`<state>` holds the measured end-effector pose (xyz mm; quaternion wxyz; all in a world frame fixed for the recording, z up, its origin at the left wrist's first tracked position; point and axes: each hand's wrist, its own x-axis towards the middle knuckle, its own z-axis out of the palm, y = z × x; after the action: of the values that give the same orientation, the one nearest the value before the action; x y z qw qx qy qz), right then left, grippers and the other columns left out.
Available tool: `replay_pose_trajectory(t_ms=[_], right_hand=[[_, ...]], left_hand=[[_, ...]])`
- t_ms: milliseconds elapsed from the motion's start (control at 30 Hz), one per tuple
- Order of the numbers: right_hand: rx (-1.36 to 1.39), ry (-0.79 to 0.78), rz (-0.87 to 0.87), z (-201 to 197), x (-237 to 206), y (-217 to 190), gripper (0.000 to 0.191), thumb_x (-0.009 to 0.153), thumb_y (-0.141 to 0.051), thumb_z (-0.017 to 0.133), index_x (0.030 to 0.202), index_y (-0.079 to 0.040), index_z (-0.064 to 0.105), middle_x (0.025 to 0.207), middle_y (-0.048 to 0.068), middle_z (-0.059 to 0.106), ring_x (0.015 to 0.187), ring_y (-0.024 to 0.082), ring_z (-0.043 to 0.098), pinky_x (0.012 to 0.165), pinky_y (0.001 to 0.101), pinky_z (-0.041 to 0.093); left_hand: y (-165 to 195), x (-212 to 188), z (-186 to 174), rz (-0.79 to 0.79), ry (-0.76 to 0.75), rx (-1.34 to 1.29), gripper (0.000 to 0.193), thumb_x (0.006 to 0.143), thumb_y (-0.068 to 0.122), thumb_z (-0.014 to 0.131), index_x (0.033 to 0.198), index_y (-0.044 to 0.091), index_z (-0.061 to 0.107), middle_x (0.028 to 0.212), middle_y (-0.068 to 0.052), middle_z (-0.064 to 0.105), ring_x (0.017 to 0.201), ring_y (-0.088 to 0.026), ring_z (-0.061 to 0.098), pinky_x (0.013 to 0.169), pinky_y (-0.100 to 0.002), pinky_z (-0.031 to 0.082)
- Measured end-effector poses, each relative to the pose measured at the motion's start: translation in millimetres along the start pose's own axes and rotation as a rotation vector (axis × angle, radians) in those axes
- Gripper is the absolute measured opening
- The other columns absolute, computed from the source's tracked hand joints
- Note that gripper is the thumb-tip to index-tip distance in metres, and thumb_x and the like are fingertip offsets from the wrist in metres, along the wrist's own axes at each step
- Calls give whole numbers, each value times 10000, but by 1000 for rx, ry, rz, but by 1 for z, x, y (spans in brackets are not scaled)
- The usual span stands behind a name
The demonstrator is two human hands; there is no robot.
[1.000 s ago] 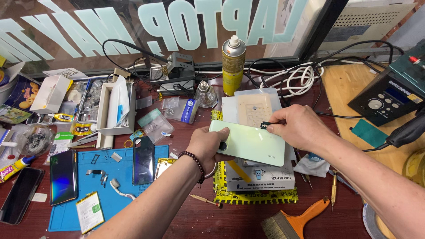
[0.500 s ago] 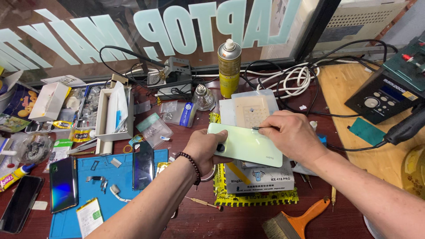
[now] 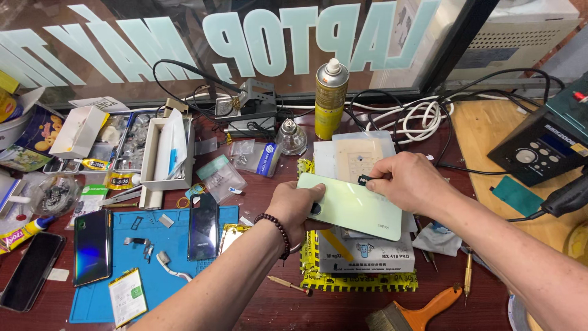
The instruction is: The person applies adhesive from a small bottle onto the back of a light green smartphone. They then press a small black component onto the adhesive and smooth it down with their fingers.
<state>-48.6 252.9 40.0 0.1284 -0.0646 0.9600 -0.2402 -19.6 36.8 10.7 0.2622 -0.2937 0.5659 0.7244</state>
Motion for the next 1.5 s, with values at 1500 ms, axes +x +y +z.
replay_pose_trajectory(t_ms=[1500], right_hand=[[40,-81,-49,-11,-1,2,232,790,-228,762,990,-118,804,825,74,809,758,184,783,742,345,595]], left_hand=[[-5,6,-6,10,-51,20,313,968,171,626,1220,-8,574,1066,-147,702,871,-270,750,688,-440,694]])
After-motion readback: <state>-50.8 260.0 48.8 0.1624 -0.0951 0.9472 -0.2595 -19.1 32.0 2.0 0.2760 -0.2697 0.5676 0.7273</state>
